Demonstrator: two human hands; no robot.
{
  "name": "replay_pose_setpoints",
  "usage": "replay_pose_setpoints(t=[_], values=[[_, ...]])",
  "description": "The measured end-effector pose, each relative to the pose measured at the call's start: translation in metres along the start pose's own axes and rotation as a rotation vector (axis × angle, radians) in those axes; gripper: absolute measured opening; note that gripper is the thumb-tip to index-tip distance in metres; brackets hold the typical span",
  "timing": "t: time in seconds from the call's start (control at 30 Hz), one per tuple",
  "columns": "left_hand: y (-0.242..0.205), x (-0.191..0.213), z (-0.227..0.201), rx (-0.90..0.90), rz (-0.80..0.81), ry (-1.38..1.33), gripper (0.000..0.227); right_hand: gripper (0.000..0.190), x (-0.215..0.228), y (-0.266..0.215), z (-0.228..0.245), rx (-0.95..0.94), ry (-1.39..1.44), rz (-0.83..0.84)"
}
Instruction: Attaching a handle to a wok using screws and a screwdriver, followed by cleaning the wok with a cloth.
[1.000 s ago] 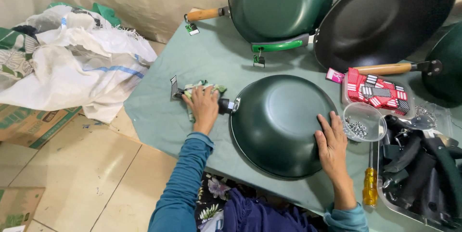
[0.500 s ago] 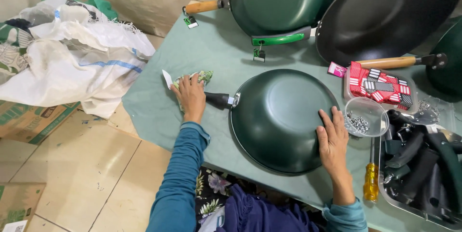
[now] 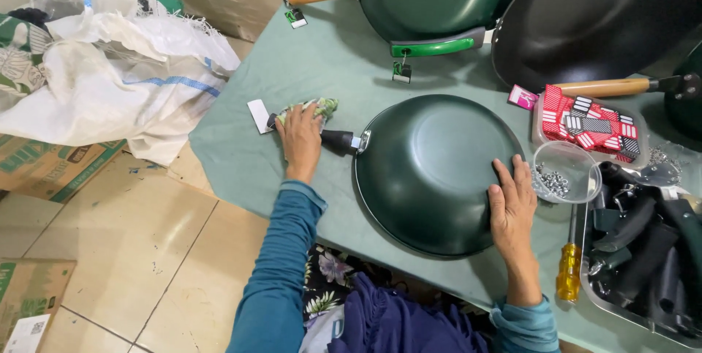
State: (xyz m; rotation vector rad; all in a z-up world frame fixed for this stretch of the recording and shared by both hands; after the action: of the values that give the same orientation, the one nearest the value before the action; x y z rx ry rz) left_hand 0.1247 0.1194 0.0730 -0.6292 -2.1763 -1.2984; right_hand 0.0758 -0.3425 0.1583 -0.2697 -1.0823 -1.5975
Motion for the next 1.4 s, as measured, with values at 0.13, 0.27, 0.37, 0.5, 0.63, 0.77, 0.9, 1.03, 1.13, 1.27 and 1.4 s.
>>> replay_pose_setpoints(t=[0.13, 0.27, 0.37, 0.5, 0.63, 0.77, 0.9, 1.03, 1.13, 1.27, 1.4], values=[[-0.004, 0.003, -0.01, 0.014, 0.02, 0.028, 0.031, 0.048, -0.001, -0.001, -0.003, 0.006, 0.0, -0.015], [-0.032, 0.036, -0.069, -0.003, 0.092, -0.228, 0.032, 0.048, -0.003, -0.001, -0.005, 0.005, 0.01, -0.036], [-0.046, 0.044, -0.087, -0.024, 0.14, -0.348, 0.035, 0.048, -0.002, -0.002, -0.004, 0.013, 0.004, -0.04], [-0.03, 0.026, -0.058, 0.016, 0.163, -0.309, 0.033, 0.048, -0.001, -0.002, -0.004, 0.006, 0.011, -0.033], [-0.008, -0.003, -0.009, 0.012, 0.081, -0.103, 0.035, 0.048, 0.0, -0.002, 0.0, 0.008, 0.02, -0.032], [-0.02, 0.015, -0.04, 0.02, 0.103, -0.183, 0.033, 0.048, 0.0, -0.001, 0.0, 0.001, 0.022, -0.038], [-0.046, 0.046, -0.099, 0.019, 0.173, -0.436, 0.038, 0.048, -0.002, -0.001, -0.006, 0.0, 0.016, -0.047], [-0.032, 0.054, -0.091, 0.006, 0.211, -0.425, 0.04, 0.048, -0.001, -0.001, -0.003, -0.007, 0.015, -0.037], [-0.015, 0.028, -0.037, 0.044, 0.18, -0.182, 0.035, 0.049, -0.001, -0.004, -0.003, 0.0, 0.013, -0.015], [0.002, 0.005, 0.006, 0.087, 0.127, -0.089, 0.036, 0.048, 0.0, -0.001, 0.0, -0.005, 0.024, -0.033], [-0.015, 0.033, -0.03, 0.136, 0.177, -0.244, 0.034, 0.048, -0.001, -0.002, -0.003, 0.007, 0.021, -0.044]])
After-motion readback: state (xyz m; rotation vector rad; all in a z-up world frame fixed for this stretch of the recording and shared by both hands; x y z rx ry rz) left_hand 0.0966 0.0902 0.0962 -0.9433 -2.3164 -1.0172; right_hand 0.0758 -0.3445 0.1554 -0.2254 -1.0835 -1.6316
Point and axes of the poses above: each hand's wrist, its own y-axis towards the middle knuckle, its own x-axis out of the back of the hand, z = x × y, the point moved 10 cm from there along y, towards the middle knuckle, and after that the axes turned 10 degrees about -z, right-handed, at the moved point
